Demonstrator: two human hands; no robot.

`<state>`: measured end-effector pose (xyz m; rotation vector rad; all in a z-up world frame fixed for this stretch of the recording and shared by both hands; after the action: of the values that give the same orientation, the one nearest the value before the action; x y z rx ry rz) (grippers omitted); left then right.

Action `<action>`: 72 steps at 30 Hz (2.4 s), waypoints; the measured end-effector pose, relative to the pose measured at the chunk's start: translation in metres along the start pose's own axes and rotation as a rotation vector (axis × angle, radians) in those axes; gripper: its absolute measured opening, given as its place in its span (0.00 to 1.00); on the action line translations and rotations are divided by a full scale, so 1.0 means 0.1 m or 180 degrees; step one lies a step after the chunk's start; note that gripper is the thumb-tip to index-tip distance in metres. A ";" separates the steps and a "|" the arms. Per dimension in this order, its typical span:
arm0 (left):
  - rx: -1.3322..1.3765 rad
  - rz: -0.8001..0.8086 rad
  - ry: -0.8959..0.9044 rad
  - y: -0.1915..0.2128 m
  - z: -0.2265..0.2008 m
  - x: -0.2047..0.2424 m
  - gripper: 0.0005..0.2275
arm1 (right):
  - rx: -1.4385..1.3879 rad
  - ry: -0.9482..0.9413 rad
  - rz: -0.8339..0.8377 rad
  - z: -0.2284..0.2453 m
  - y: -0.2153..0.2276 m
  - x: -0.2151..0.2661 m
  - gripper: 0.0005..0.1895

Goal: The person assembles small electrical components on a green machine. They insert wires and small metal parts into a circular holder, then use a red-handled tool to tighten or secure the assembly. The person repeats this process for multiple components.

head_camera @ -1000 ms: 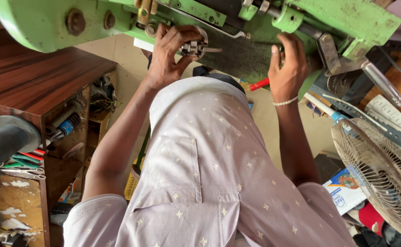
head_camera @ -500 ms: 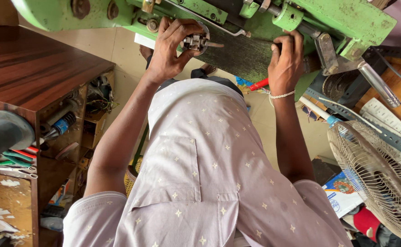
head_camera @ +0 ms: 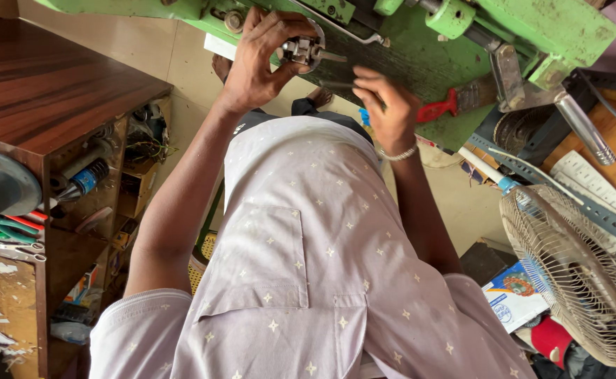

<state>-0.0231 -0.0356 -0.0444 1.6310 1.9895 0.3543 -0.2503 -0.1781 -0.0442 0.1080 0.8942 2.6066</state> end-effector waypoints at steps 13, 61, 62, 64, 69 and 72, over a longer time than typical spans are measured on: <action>-0.0014 0.0084 0.0092 -0.04 0.00 -0.04 0.20 | 0.0257 -0.0014 -0.0169 -0.06 -0.14 -0.07 0.09; -0.0299 0.1366 0.0738 0.09 0.05 -0.44 0.34 | 0.0463 0.0022 -0.0163 -0.07 0.04 -0.33 0.12; -0.0402 0.1435 0.0685 0.08 0.05 -0.46 0.34 | 0.0540 0.0086 -0.0156 -0.05 0.02 -0.32 0.12; -0.0404 0.1622 0.0875 0.05 0.08 -0.46 0.34 | 0.0633 0.0099 -0.0117 -0.02 0.03 -0.32 0.13; -0.0424 0.1758 0.1036 0.05 0.11 -0.46 0.34 | 0.0324 -0.0045 -0.0202 -0.01 0.04 -0.35 0.13; -0.0434 0.1705 0.0957 0.06 0.11 -0.48 0.33 | 0.0363 -0.0070 -0.0253 0.00 0.07 -0.34 0.13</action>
<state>-0.0062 -0.0815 -0.0389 2.1005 1.6444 0.9601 -0.2210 -0.1961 -0.0385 0.1289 1.0184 2.4765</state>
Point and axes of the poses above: each hand's wrist, its own x-axis away from the middle knuckle, its own y-axis out of the back of the hand, z = x × y, the point moved 3 cm from there along -x, towards the middle knuckle, and after that the axes turned 13 degrees about z, right-handed, at the moved point
